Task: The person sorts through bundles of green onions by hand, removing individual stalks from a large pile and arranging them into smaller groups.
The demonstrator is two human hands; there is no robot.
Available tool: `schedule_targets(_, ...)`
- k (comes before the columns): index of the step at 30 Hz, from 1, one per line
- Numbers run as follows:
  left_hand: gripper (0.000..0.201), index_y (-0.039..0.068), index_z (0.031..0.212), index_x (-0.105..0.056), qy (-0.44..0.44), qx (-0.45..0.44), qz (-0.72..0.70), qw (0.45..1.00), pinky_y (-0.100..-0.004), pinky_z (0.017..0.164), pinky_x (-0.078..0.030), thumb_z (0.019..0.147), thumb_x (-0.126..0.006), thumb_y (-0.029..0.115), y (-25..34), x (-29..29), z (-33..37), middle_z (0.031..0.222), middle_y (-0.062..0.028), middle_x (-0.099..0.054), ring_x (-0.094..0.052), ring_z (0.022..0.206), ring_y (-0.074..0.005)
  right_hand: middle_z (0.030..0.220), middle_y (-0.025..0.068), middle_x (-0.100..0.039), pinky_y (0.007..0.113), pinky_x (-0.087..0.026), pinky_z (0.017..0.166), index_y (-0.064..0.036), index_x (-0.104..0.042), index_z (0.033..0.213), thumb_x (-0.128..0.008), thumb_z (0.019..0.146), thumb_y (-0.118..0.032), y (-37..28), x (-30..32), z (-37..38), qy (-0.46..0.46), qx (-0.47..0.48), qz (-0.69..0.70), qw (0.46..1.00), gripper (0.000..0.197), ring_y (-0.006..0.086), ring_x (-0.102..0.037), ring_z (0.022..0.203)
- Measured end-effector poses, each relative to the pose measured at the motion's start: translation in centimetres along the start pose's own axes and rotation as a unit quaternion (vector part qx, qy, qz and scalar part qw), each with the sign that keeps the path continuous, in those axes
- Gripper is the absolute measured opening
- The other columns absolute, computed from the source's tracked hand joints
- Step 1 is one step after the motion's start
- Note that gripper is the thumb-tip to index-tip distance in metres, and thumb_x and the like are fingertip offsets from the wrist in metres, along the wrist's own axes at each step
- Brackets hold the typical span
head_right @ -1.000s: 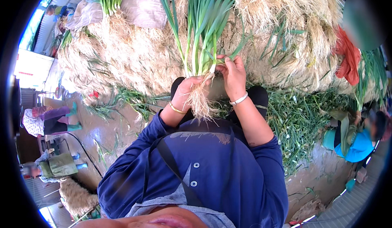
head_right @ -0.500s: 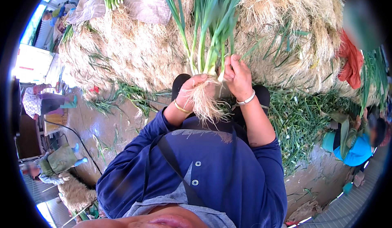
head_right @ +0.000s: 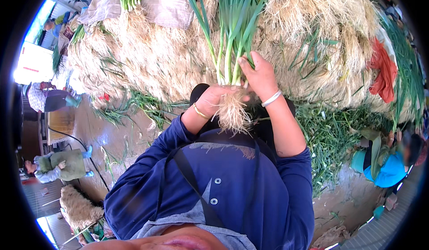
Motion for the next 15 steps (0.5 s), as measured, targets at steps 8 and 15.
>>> schedule_targets(8,0.018,-0.004,0.098,-0.058,0.032,-0.016,-0.049,0.998,-0.0248,0.054,-0.046,0.086,-0.058,0.008,1.3,2.0,-1.3,0.077,-0.0073,-0.06,-0.057,0.062,-0.0144,0.065,-0.0029,-0.041,0.02,-0.029,0.046,-0.0063,-0.046,0.085,-0.051,0.091,-0.008,5.4,1.9,-8.4,0.003,-0.081,0.374,0.924,0.008,0.0067,-0.037,0.052)
schedule_targets(15,0.042,0.002,0.123,-0.044,-0.246,-0.006,-0.169,0.954,-0.0265,0.056,-0.04,0.086,-0.057,0.017,3.5,-3.4,-2.1,0.085,-0.0042,-0.048,-0.048,0.063,-0.0138,0.085,0.0238,-0.061,0.044,-0.046,0.066,0.0016,-0.053,0.098,-0.057,0.088,-0.023,26.2,20.8,-21.6,0.078,-0.24,-0.407,0.878,0.027,0.037,-0.06,0.078)
Point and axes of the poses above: each hand's wrist, its own z-axis towards the middle knuckle, its own x-axis out of the back of the hand, y = z × x, the point moved 5 cm from there along z, towards the middle knuckle
